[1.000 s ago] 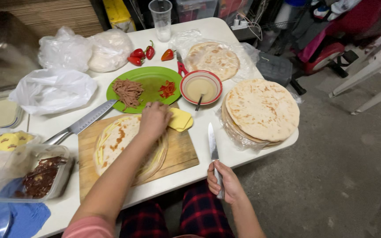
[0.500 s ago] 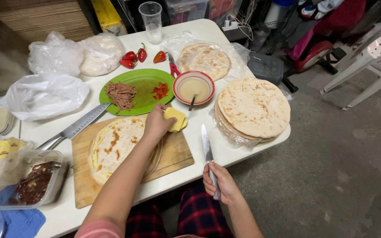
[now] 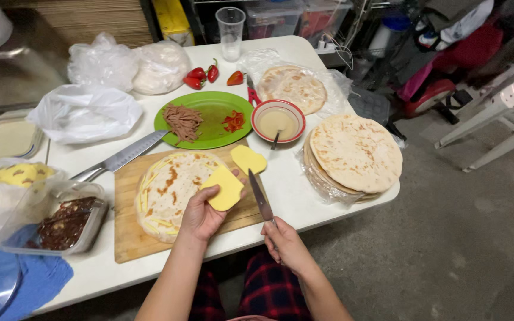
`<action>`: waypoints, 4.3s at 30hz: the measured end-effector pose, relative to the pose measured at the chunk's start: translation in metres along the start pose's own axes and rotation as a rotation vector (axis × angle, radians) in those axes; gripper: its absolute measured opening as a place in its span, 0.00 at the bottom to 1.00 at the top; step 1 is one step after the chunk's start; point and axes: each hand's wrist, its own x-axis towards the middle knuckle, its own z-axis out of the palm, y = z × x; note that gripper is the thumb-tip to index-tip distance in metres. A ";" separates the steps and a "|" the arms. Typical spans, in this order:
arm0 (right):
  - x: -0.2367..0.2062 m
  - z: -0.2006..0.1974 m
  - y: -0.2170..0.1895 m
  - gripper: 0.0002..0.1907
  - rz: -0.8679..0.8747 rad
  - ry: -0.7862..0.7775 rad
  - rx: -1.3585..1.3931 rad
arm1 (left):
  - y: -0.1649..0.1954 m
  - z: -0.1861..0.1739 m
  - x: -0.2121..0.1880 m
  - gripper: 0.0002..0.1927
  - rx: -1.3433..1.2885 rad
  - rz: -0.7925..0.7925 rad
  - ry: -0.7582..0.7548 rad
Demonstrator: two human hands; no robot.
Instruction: The person sits at a table and cuts slices of cheese into strips with a small knife, then places the cheese strips by hand onto a large tortilla on a cutting board. Shredded meat, sauce, and peppers sit nearby as other fillings while the person continues cutting and arranging cheese on the tortilla.
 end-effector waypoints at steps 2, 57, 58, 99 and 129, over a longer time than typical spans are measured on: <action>-0.003 0.012 -0.004 0.16 -0.092 0.068 -0.256 | 0.005 0.006 -0.010 0.35 0.020 0.004 0.015; 0.008 -0.045 0.000 0.17 -0.087 0.341 -0.407 | -0.003 0.018 0.138 0.31 1.631 0.186 0.322; 0.006 -0.047 0.001 0.17 -0.098 0.350 -0.449 | -0.003 0.019 0.144 0.32 1.745 0.219 0.314; -0.024 0.153 0.007 0.17 -0.228 0.157 -1.113 | 0.012 -0.044 -0.112 0.18 0.213 0.322 0.318; 0.004 0.121 0.036 0.15 -0.546 0.168 -1.057 | 0.009 -0.043 -0.101 0.17 0.318 0.321 0.368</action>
